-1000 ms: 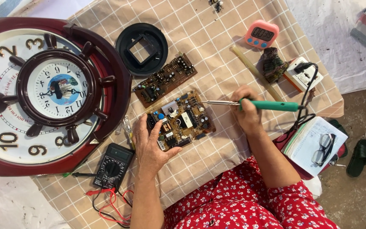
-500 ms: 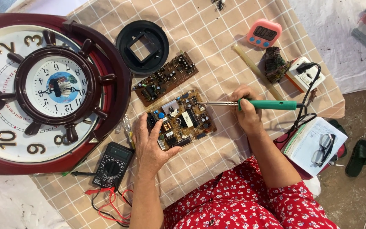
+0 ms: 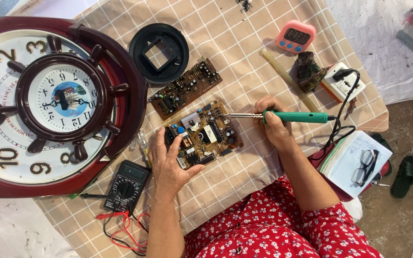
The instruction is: Soldering components on a printed circuit board at a repair bench.
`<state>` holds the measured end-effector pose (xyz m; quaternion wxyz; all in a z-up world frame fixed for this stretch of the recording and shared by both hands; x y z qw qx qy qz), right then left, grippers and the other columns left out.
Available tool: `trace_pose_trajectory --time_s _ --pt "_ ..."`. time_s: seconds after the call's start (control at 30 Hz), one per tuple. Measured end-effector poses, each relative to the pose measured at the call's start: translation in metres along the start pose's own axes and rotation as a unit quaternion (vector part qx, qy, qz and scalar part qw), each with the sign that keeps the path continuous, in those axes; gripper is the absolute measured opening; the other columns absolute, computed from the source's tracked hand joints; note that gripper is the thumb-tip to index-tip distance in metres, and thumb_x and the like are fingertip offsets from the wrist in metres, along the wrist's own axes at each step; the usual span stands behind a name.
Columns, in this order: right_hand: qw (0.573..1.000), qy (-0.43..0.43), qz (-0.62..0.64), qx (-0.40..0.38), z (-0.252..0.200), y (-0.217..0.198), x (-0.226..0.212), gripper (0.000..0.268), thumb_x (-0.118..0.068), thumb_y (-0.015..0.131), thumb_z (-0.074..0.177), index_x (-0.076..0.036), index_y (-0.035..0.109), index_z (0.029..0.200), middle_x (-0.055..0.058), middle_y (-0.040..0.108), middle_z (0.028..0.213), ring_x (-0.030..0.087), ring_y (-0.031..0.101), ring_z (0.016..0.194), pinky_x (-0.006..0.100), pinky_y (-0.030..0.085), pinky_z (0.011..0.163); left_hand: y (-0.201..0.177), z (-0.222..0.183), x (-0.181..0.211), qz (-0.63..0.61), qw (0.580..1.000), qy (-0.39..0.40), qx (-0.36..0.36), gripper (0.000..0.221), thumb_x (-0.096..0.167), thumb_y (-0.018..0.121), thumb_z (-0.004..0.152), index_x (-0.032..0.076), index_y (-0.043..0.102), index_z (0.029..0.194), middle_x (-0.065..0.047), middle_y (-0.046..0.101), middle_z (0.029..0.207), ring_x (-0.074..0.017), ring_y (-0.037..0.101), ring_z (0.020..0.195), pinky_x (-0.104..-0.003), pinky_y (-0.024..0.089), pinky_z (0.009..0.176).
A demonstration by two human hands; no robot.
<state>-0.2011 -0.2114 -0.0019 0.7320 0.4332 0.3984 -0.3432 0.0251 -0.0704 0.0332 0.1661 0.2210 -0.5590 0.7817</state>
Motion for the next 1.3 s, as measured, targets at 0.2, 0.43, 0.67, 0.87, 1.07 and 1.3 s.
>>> trace_pose_trajectory --time_s 0.2,0.43,0.67,0.87,1.07,1.3 --pt "0.999 -0.001 -0.017 0.028 -0.001 -0.008 -0.003 0.025 -0.025 0.046 0.083 -0.001 0.043 0.079 0.013 0.044 0.077 0.013 0.047 0.06 0.021 0.04 0.05 0.0 0.0 0.001 0.01 1.0 -0.002 0.003 0.085 0.065 0.069 0.051 0.013 0.052 0.117 -0.02 0.03 0.134 -0.0365 0.032 0.122 -0.048 0.02 0.1" --pt "0.997 0.008 0.009 0.08 0.003 -0.007 -0.012 0.024 -0.026 0.044 0.086 -0.004 0.04 0.077 0.011 0.04 0.073 0.012 0.043 0.055 0.019 0.037 0.046 0.0 0.0 0.0 0.002 1.0 0.001 0.011 0.085 0.064 0.07 0.05 0.014 0.052 0.116 -0.02 0.031 0.134 -0.0361 0.032 0.122 -0.047 0.02 0.101" --pt "0.998 0.008 -0.006 0.067 0.004 -0.001 -0.012 0.024 -0.025 0.046 0.084 -0.003 0.041 0.075 0.011 0.041 0.071 0.013 0.043 0.053 0.02 0.038 0.044 0.001 0.0 -0.001 0.004 1.0 0.0 0.01 0.086 0.065 0.069 0.051 0.015 0.051 0.118 -0.019 0.031 0.134 -0.036 0.032 0.122 -0.047 0.02 0.1" --pt "0.997 0.02 0.01 0.069 0.001 -0.004 -0.008 0.025 -0.025 0.046 0.083 -0.001 0.041 0.077 0.013 0.042 0.073 0.014 0.045 0.053 0.02 0.04 0.046 -0.002 0.002 0.002 0.002 1.0 -0.003 0.01 0.085 0.065 0.069 0.051 0.014 0.052 0.117 -0.02 0.031 0.134 -0.0366 0.032 0.122 -0.047 0.021 0.099" --pt "0.998 0.025 0.01 0.064 0.002 -0.004 -0.008 0.026 -0.025 0.047 0.083 -0.001 0.042 0.078 0.013 0.043 0.073 0.013 0.046 0.053 0.02 0.042 0.046 0.0 0.0 0.001 -0.002 1.0 -0.003 0.004 0.084 0.065 0.069 0.052 0.014 0.052 0.117 -0.02 0.03 0.134 -0.0367 0.032 0.122 -0.047 0.021 0.099" --pt "0.997 0.024 0.009 0.066 0.002 -0.004 -0.007 0.026 -0.026 0.047 0.084 -0.001 0.042 0.078 0.013 0.043 0.073 0.013 0.045 0.053 0.02 0.041 0.046 -0.002 0.002 0.002 0.003 1.0 -0.001 0.004 0.084 0.065 0.069 0.051 0.013 0.052 0.116 -0.02 0.031 0.133 -0.037 0.033 0.121 -0.048 0.021 0.099"
Point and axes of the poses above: each hand's wrist, its own z-axis towards the middle knuckle, its own y-axis out of the palm, x = y × z, the point moved 5 cm from there along z, towards the middle knuckle
